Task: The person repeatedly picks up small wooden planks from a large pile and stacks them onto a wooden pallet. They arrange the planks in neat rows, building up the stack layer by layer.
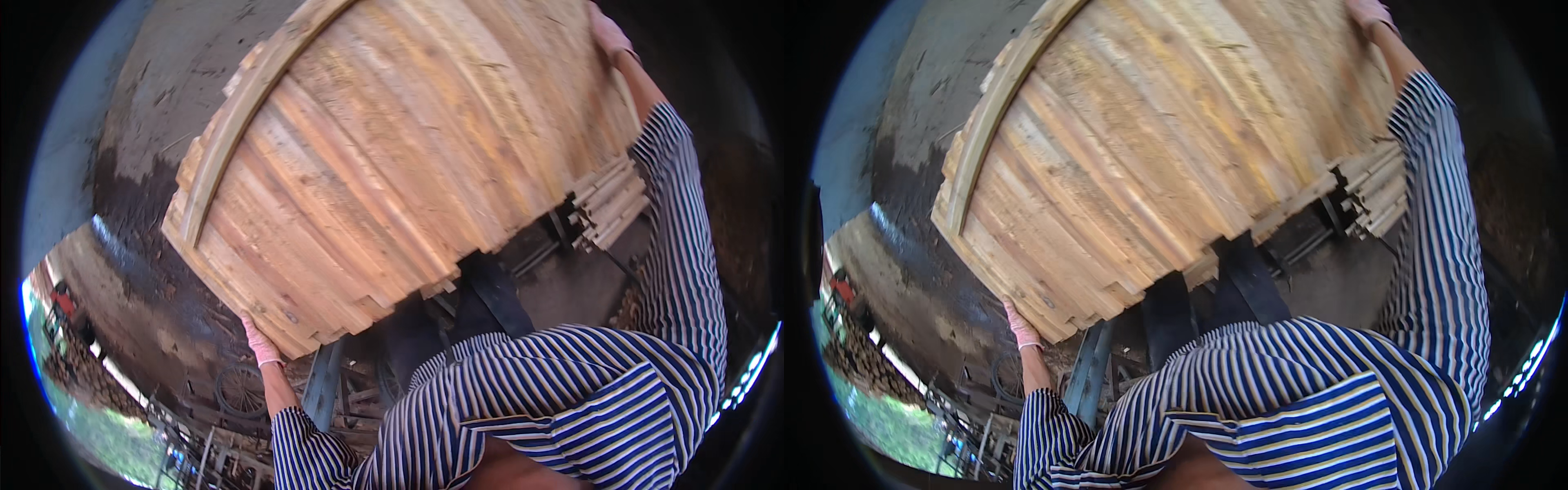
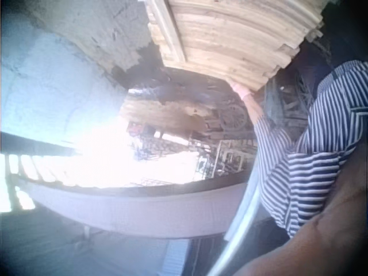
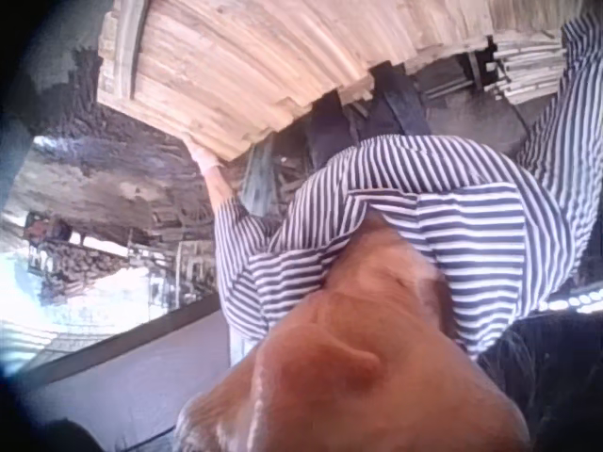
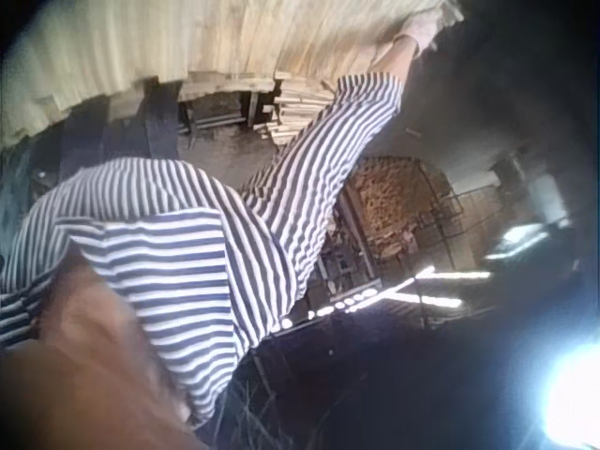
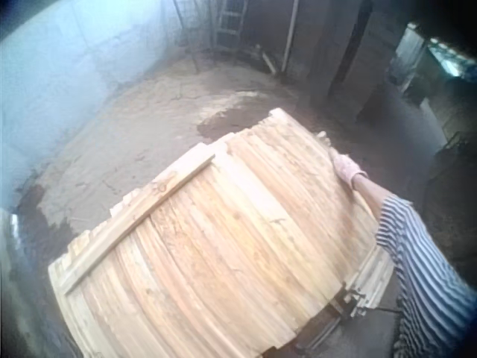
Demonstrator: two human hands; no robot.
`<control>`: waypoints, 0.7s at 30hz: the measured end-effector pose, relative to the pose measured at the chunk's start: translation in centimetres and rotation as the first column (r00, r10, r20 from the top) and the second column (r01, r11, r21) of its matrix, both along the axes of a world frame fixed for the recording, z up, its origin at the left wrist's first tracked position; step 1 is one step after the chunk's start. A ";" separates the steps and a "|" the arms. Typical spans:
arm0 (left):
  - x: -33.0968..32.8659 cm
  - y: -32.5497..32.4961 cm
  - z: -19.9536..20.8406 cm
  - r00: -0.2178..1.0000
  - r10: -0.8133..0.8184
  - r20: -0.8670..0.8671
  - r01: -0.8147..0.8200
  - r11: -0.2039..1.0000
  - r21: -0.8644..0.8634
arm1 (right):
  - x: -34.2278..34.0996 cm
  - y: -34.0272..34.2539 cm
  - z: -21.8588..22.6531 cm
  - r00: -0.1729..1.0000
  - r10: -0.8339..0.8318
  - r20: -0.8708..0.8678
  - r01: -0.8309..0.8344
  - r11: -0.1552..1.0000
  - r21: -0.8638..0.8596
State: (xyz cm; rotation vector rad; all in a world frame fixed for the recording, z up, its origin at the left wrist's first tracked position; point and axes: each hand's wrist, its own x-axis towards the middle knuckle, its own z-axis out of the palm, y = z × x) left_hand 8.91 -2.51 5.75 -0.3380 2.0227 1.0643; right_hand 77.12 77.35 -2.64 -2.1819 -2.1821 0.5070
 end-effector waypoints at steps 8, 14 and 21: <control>-1.1 -0.4 -0.6 0.989 -0.008 0.145 0.000 0.998 0.056 | -9.8 -16.1 10.0 0.999 -0.020 0.032 0.004 0.897 0.442; -1.9 0.3 1.0 0.827 -0.459 -0.325 0.279 0.836 -0.472 | -5.0 -40.8 0.4 0.861 -0.453 -0.231 0.505 0.716 0.481; -3.1 23.6 4.4 -0.106 -0.816 -0.569 0.535 0.435 -0.724 | -11.8 -59.4 4.4 0.658 -0.283 -0.698 0.588 0.772 0.241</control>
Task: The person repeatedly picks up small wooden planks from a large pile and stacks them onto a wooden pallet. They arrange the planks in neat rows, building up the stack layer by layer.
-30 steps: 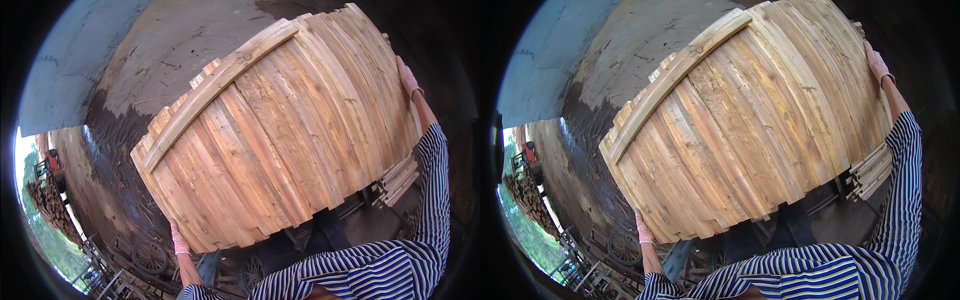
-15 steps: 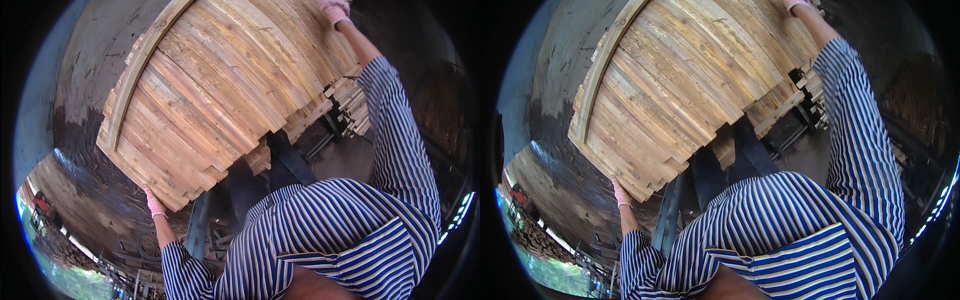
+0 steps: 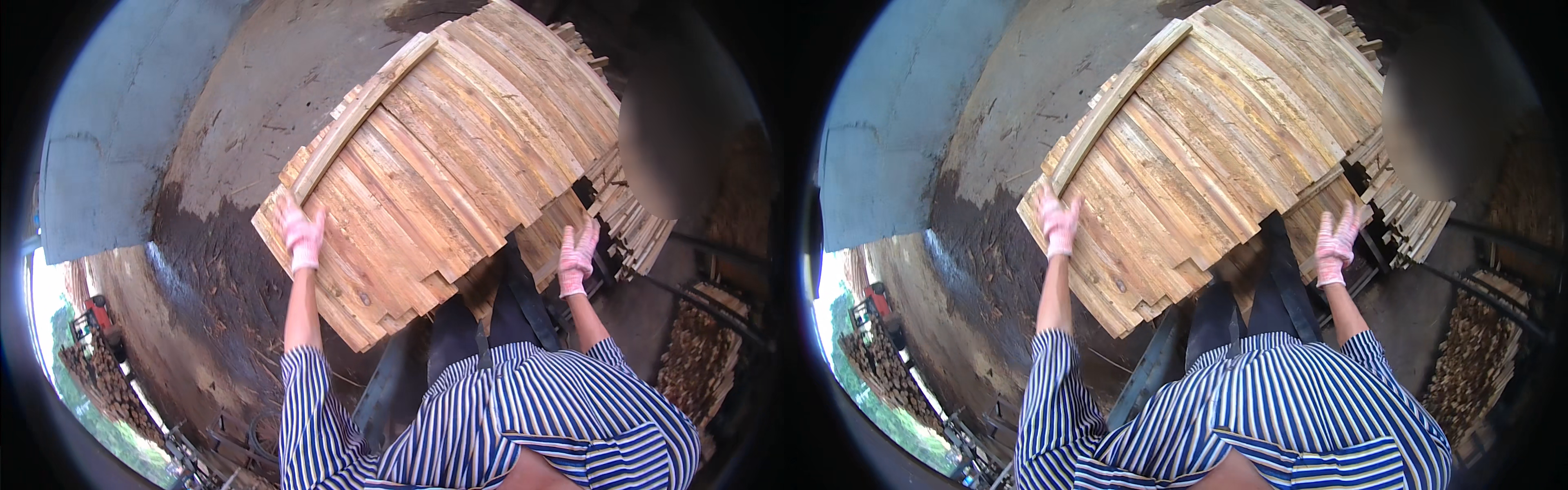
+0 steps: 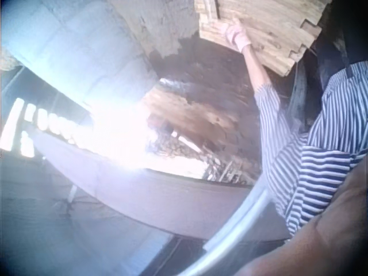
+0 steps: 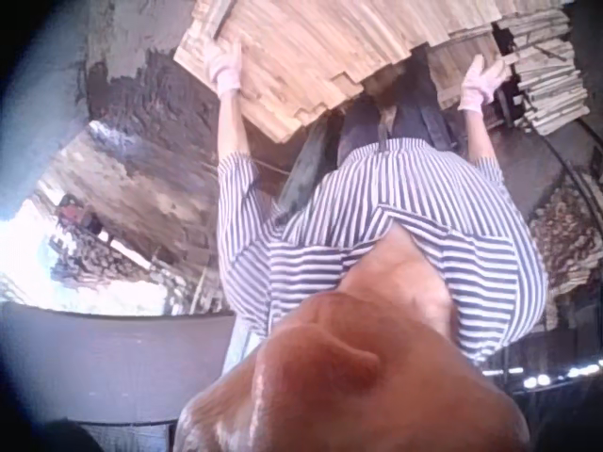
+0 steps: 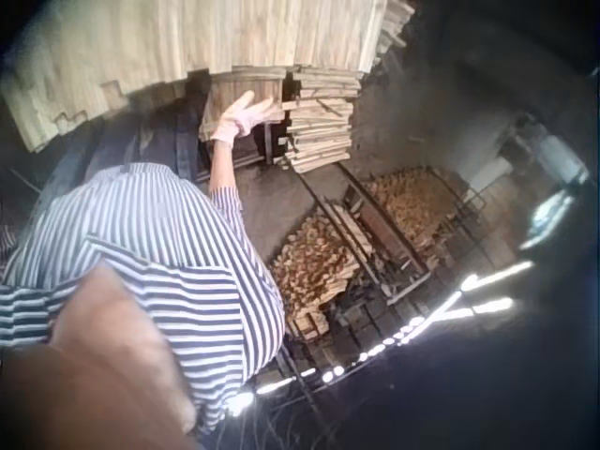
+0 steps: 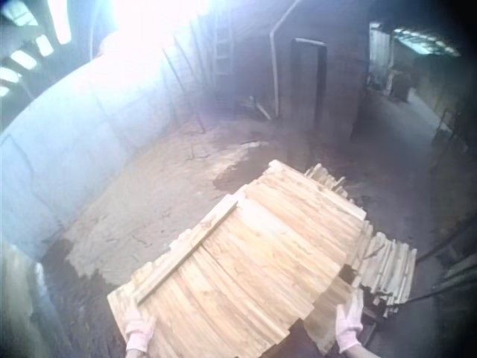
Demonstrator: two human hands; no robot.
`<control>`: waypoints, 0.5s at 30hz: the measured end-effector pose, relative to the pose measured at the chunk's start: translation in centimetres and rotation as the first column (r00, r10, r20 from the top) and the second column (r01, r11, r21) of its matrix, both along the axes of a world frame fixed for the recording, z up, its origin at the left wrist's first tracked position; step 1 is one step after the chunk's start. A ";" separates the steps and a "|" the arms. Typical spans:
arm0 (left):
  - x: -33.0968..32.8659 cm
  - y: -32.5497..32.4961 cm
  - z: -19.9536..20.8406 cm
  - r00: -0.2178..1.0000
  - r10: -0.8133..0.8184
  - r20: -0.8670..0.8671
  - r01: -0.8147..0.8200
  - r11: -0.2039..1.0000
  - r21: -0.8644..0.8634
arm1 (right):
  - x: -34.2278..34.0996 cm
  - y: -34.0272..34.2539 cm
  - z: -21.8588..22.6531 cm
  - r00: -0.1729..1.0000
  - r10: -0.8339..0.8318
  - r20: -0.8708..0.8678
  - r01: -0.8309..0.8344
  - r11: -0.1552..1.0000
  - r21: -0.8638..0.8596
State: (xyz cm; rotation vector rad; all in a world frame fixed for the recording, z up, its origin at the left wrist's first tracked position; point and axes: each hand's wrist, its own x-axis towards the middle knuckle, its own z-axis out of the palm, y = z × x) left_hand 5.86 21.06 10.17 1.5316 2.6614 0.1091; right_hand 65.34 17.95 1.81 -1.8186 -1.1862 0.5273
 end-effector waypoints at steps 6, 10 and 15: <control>-6.4 3.1 2.1 0.980 -0.078 0.183 0.114 0.974 -0.196 | -13.9 -0.6 10.5 0.818 0.371 -0.439 -0.499 0.838 -0.222; 4.9 1.2 3.5 0.535 -0.032 0.844 0.202 0.975 -0.091 | -16.5 1.7 13.1 0.579 0.153 -0.801 -0.657 0.669 -0.347; 9.6 -15.1 6.4 0.265 0.039 0.963 0.234 0.967 -0.104 | -22.0 -0.6 17.3 0.237 0.134 -0.962 -0.781 0.616 -0.106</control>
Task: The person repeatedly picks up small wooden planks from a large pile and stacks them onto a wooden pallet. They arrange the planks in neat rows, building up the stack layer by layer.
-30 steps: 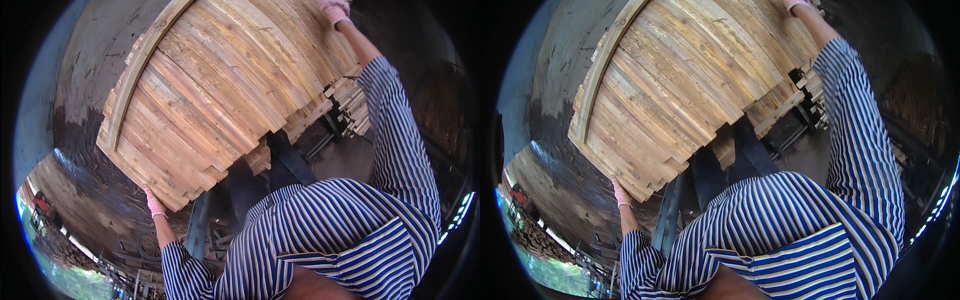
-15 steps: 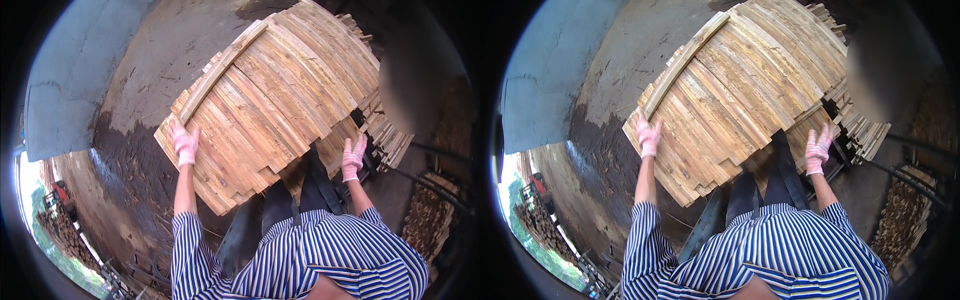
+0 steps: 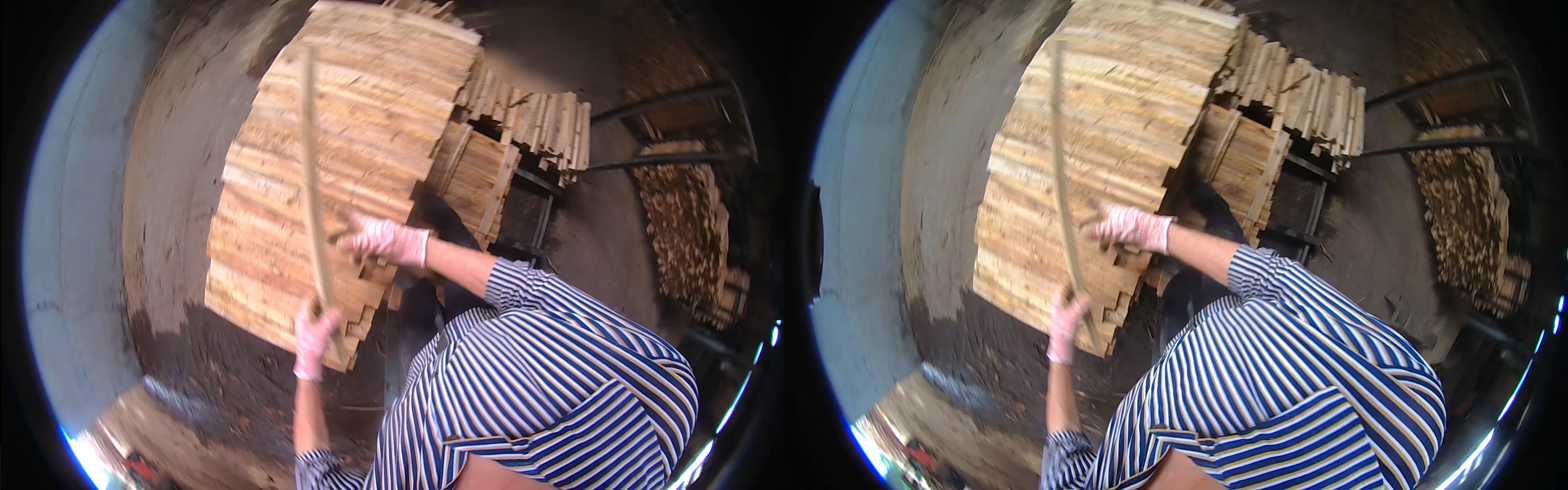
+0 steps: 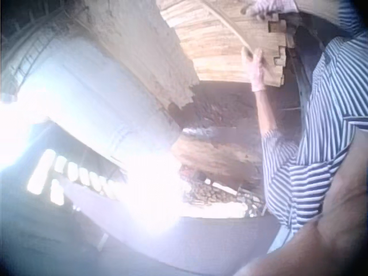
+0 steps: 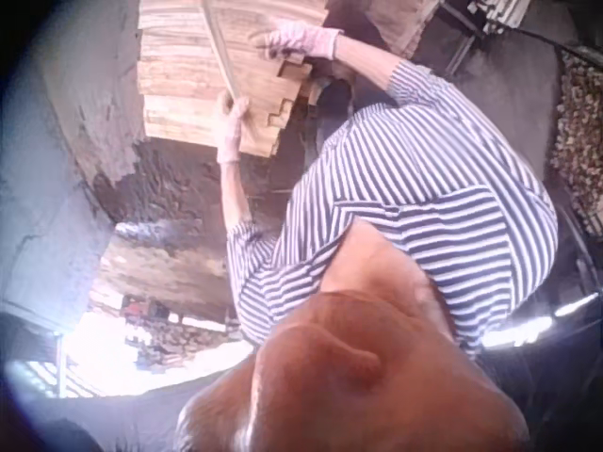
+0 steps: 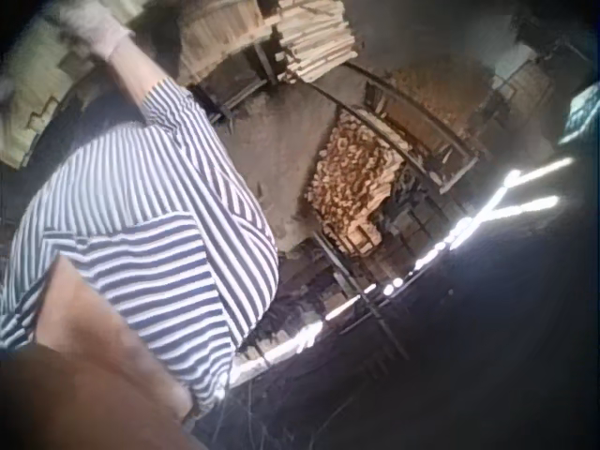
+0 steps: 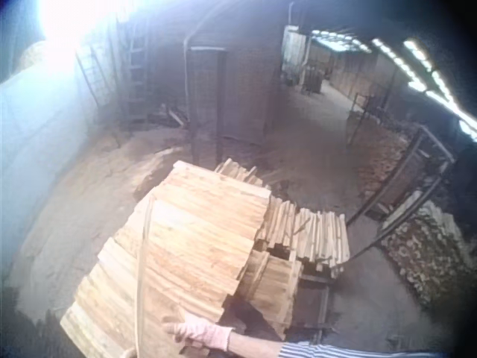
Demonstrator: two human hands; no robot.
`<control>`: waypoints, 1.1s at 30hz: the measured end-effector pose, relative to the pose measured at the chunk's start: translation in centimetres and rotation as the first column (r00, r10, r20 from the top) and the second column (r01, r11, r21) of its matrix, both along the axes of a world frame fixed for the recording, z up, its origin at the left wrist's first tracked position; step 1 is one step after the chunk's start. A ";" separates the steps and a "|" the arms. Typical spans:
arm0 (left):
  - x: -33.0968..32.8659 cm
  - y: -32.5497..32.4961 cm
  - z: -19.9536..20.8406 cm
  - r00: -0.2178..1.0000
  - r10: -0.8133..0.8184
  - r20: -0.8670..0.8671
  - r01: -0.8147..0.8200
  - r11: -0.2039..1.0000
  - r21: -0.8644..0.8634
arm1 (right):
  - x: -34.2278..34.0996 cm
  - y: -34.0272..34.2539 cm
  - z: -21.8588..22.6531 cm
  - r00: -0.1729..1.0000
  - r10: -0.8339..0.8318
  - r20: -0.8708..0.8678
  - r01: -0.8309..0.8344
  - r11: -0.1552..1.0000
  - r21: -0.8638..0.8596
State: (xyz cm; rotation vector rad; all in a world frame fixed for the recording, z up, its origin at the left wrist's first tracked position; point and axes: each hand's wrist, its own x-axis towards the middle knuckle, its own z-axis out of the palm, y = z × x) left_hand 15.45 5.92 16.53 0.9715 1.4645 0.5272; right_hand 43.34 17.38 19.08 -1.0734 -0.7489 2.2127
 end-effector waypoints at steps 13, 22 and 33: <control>-15.0 -9.4 -14.3 0.717 0.674 -0.178 -0.631 0.736 0.245 | 9.6 -15.7 -11.0 0.985 -0.127 0.120 0.168 0.878 -0.448; -10.6 -8.4 -12.8 0.649 0.757 0.070 -0.755 0.653 -0.061 | 1.7 -11.5 -12.6 0.960 0.013 0.278 0.029 0.989 -0.145; -11.7 -9.3 -12.1 0.758 0.641 0.126 -0.637 0.767 -0.070 | 2.1 -9.6 -11.6 0.881 0.239 0.408 -0.184 0.968 -0.171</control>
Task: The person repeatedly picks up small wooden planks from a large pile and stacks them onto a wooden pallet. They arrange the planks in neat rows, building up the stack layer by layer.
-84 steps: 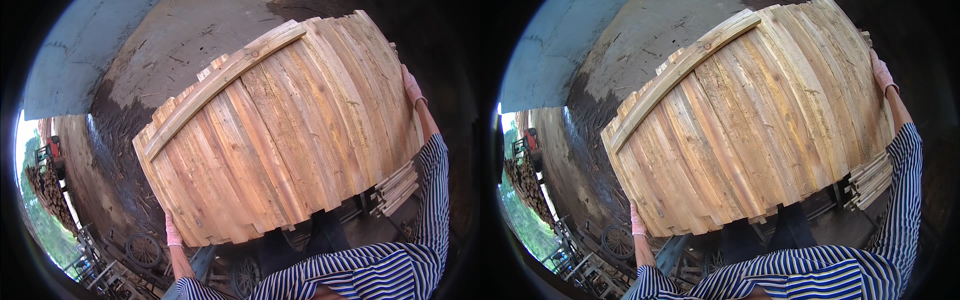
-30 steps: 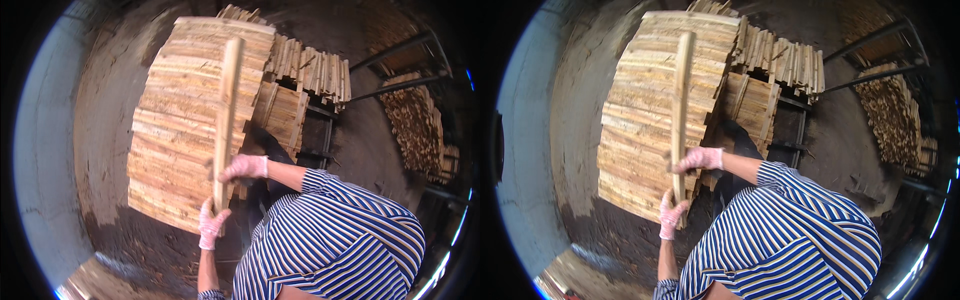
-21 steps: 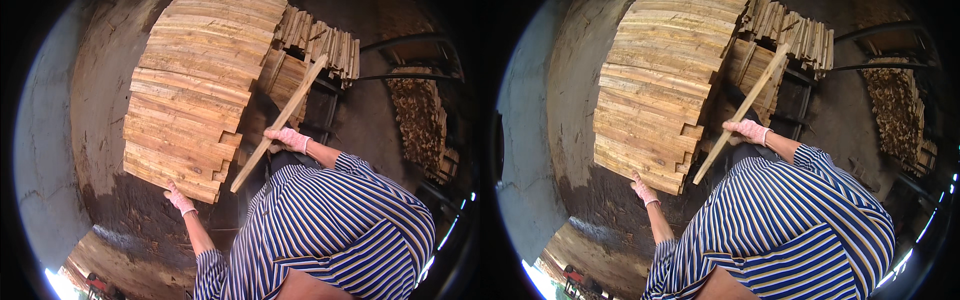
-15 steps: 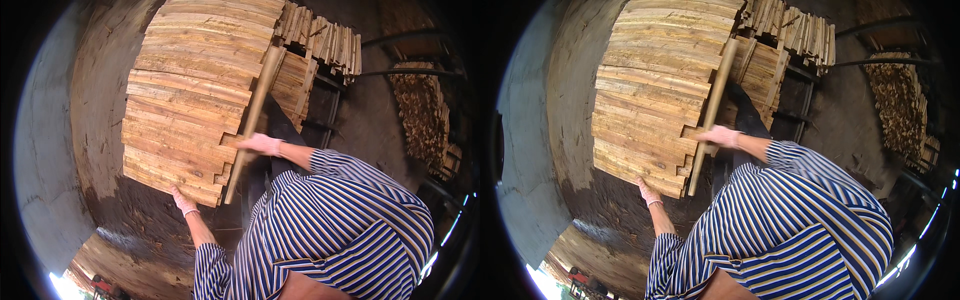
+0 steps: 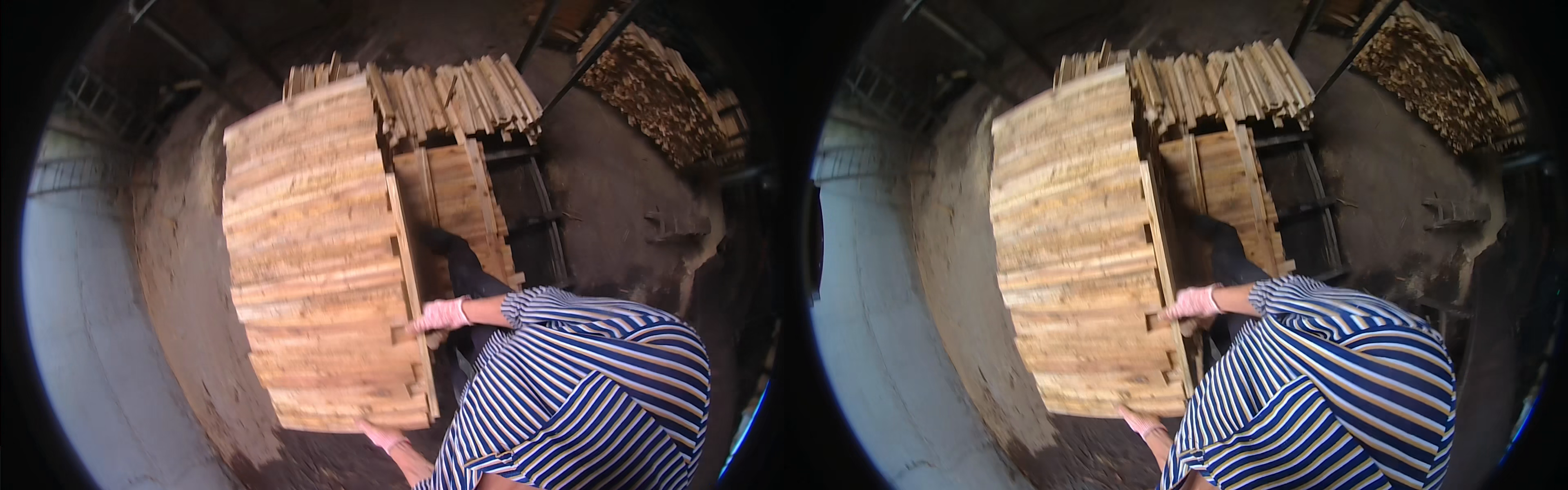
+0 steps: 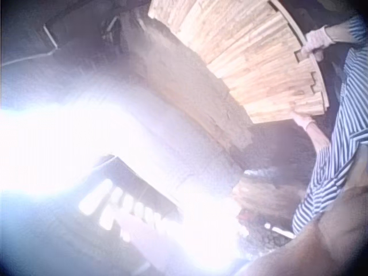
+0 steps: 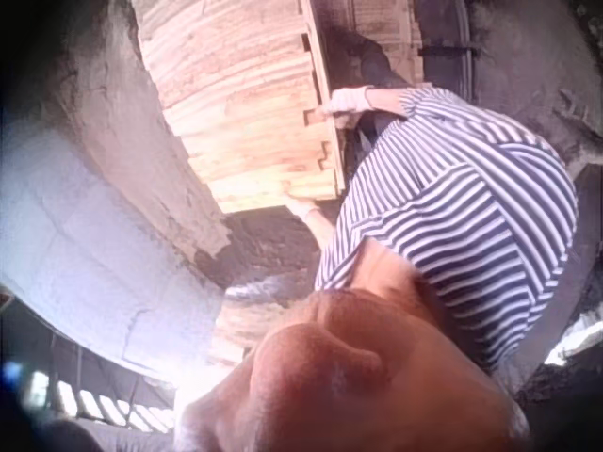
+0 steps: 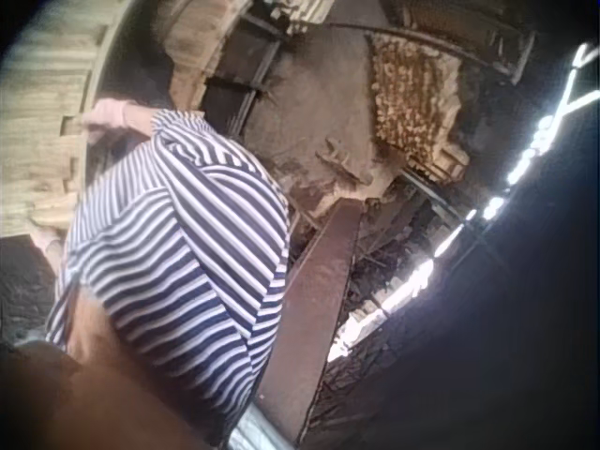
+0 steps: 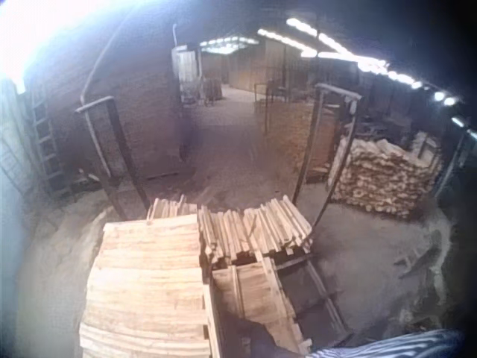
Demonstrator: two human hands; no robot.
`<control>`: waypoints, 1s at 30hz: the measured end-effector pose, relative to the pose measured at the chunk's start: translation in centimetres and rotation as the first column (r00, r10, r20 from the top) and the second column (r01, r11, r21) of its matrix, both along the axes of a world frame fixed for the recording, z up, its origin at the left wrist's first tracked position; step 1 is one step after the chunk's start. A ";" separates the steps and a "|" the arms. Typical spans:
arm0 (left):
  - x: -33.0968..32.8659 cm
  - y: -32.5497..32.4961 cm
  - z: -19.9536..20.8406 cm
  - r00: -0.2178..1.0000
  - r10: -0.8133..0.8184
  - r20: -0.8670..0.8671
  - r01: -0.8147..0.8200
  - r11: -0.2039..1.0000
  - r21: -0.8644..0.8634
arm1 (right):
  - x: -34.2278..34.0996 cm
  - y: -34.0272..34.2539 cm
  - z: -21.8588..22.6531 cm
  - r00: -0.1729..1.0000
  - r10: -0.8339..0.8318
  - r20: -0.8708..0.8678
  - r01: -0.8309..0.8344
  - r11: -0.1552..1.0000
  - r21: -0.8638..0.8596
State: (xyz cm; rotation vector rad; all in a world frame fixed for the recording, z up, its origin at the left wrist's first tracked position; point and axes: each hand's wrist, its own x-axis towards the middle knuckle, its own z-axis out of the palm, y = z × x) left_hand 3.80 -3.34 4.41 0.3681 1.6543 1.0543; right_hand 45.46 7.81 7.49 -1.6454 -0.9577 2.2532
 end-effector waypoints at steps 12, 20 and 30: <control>-0.4 0.0 -0.8 0.976 0.146 0.162 -0.103 0.964 -0.245 | 7.4 4.3 -3.3 0.963 -0.225 -0.150 0.243 0.963 0.119; 5.1 3.1 2.0 0.634 -0.090 -0.768 -0.199 0.941 -0.275 | 16.4 5.6 -0.1 0.929 -0.314 0.197 0.281 0.943 0.175; 10.7 2.3 4.4 0.567 -0.072 -0.821 -0.520 0.741 -0.424 | 4.6 19.9 19.6 0.717 -0.229 0.658 -0.427 0.602 0.675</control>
